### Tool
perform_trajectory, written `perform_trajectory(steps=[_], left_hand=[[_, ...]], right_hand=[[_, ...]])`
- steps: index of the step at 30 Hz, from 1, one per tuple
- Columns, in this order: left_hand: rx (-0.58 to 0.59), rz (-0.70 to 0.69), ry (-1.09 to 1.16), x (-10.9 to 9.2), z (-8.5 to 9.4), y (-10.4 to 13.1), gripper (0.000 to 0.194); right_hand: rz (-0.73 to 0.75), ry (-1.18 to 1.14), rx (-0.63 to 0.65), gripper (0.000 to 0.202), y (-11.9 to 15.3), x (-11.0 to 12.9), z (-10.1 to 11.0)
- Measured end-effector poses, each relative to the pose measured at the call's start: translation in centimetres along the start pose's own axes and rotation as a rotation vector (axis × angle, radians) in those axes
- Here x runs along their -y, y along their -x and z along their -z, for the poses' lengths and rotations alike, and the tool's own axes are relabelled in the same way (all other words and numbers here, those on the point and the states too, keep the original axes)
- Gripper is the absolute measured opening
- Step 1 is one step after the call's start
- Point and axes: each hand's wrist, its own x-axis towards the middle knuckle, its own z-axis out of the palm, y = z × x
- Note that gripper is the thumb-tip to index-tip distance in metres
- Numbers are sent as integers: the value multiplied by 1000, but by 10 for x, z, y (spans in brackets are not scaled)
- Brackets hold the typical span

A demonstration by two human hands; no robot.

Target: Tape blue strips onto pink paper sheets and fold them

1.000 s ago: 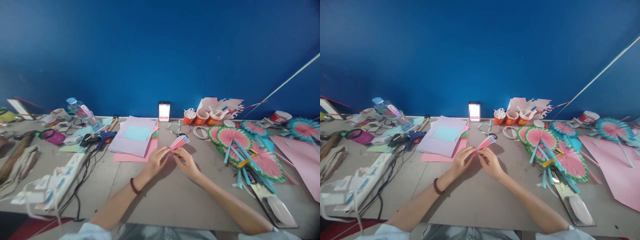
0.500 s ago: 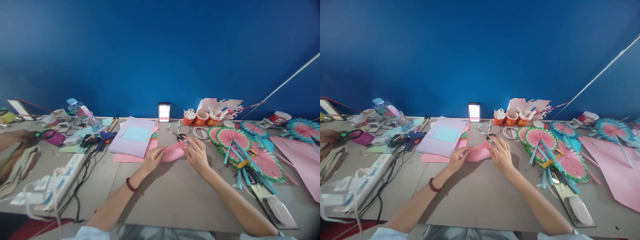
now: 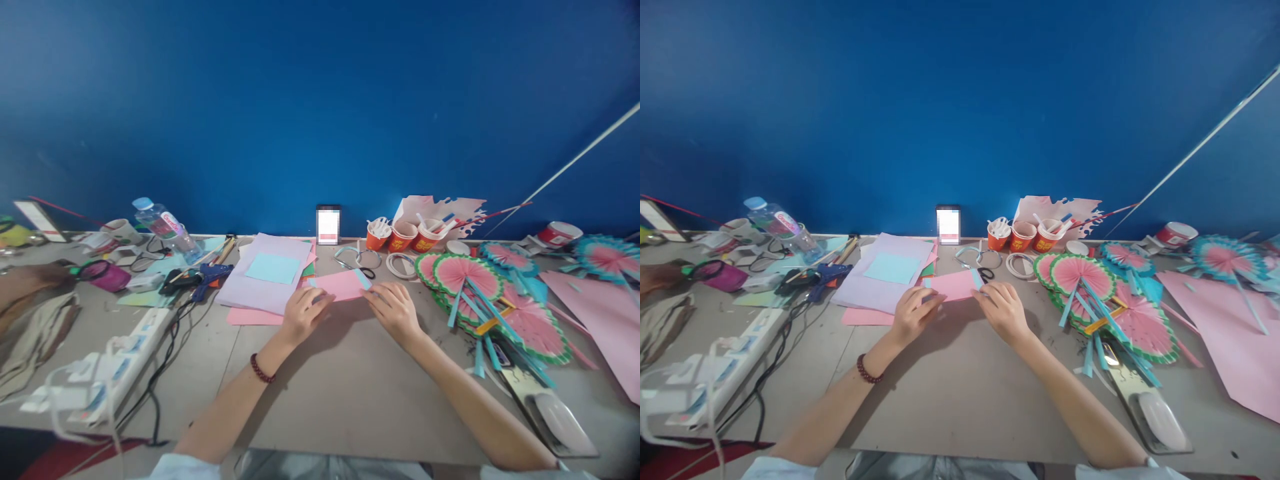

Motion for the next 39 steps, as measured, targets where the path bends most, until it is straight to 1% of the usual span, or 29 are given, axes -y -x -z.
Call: perform_trajectory(steps=[3, 6, 11, 14, 16, 18, 21, 24, 26, 28, 30, 33, 36, 39], left_hand=[[-28, -66, -155, 0, -3, -1, 17], [9, -111, -233, 1, -10, 0, 8], [101, -49, -224, 6, -19, 8, 13], [154, -16, -173, 8, -18, 13, 17], [143, 55, -98, 8, -16, 14, 18], [103, 174, 34, 7, -13, 12, 17], [64, 400, 306, 6, -8, 5, 16], [57, 658, 556, 6, -3, -3, 17], [63, 819, 698, 8, -1, -6, 21], [82, 925, 792, 11, 0, -6, 26], [108, 968, 821, 14, -1, -4, 27], [143, 988, 800, 17, -4, 0, 26], [178, 995, 774, 20, -8, 4, 25], [198, 1006, 765, 24, -13, 8, 24]], right_hand=[[53, 48, -18, 26, 4, -1, -5], [76, 79, 30, 24, 9, -5, -14], [81, 50, 154, 21, 17, -11, -30], [23, -34, 168, 19, 19, -12, -33], [-78, -152, 131, 18, 18, -10, -33], [-219, -311, 92, 19, 14, -8, -31], [-439, -522, 94, 20, 8, -6, -27], [-645, -661, 109, 22, 4, -8, -23], [-762, -783, 108, 26, 2, -10, -22], [-852, -920, 111, 31, 1, -11, -22], [-916, -1004, 115, 33, 2, -11, -24], [-971, -1015, 156, 34, 6, -12, -30], [-977, -988, 182, 34, 11, -14, -36], [-956, -990, 166, 34, 13, -15, -41]])
